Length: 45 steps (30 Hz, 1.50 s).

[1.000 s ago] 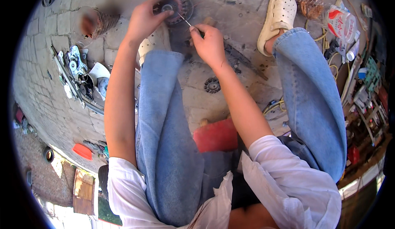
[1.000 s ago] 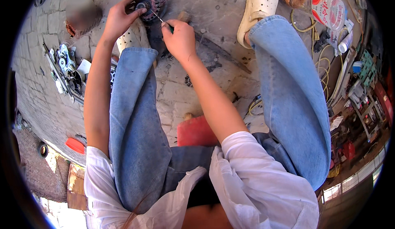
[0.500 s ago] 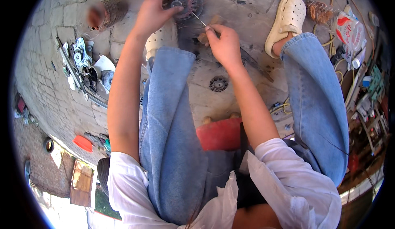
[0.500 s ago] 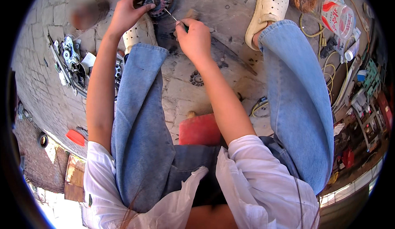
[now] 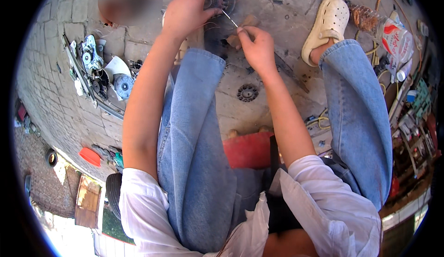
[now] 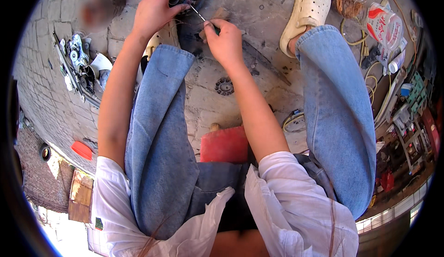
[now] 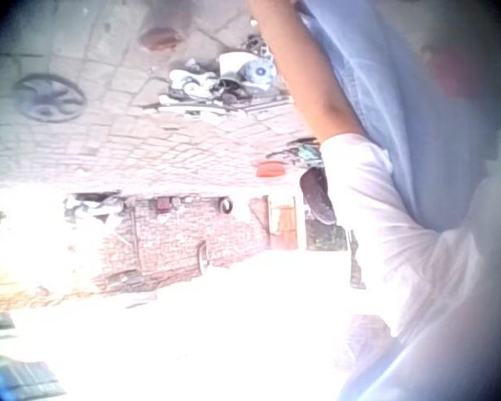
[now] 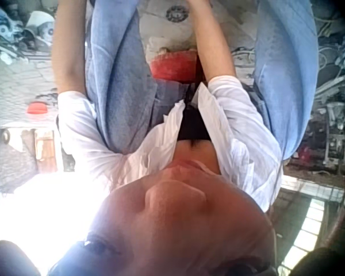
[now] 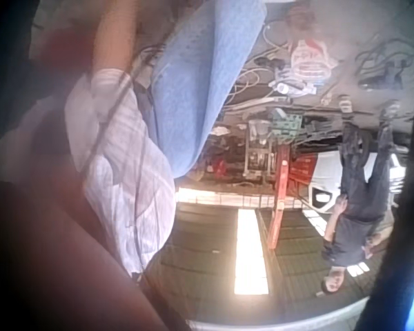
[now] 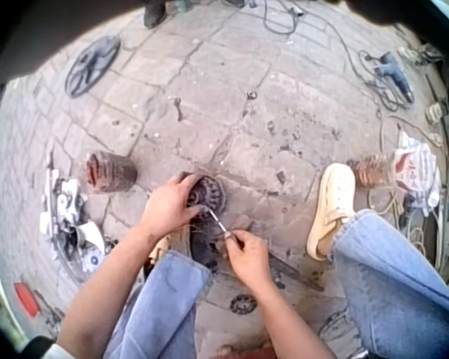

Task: The person sits on the ground and uses a screwdriver to remove a screw from a motor stator. They then separate the stator halves, inspect the internal copper windings, and manipulate the component with their hands.

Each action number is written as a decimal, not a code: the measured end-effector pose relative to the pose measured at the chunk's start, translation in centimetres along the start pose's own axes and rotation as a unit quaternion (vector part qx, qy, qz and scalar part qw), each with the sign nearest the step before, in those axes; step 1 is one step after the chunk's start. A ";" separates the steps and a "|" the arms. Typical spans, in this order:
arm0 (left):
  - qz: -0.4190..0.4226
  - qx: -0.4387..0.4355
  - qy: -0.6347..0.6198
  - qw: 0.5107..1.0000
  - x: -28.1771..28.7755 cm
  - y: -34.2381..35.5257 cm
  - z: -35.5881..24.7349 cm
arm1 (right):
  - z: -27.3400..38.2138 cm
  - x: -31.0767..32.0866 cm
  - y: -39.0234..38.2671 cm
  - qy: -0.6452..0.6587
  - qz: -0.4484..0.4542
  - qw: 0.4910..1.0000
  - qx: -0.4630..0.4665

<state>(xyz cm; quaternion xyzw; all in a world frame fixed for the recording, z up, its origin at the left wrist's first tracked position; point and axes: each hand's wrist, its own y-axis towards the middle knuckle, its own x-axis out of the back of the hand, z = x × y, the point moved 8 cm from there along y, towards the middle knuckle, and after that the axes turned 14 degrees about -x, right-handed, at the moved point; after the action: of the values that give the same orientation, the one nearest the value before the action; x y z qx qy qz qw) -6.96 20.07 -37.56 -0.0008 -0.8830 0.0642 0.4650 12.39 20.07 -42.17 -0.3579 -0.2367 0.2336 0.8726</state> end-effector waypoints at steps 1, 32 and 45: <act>-0.007 -0.005 -0.002 1.000 0.0 0.0 0.0 | -0.2 0.0 0.0 0.005 0.002 1.000 -0.004; -0.041 0.018 -0.050 0.998 0.5 0.3 0.1 | -1.6 0.3 0.9 -0.034 -0.095 0.987 0.127; -0.048 0.002 -0.021 0.999 -0.3 -0.1 1.1 | -1.9 0.0 2.5 0.048 0.081 0.996 -0.005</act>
<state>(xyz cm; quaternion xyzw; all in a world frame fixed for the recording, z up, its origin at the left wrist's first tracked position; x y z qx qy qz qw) -7.67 19.86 -38.40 0.0439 -0.8916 0.0432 0.4486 12.91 20.71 -45.21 -0.3913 -0.1657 0.2846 0.8593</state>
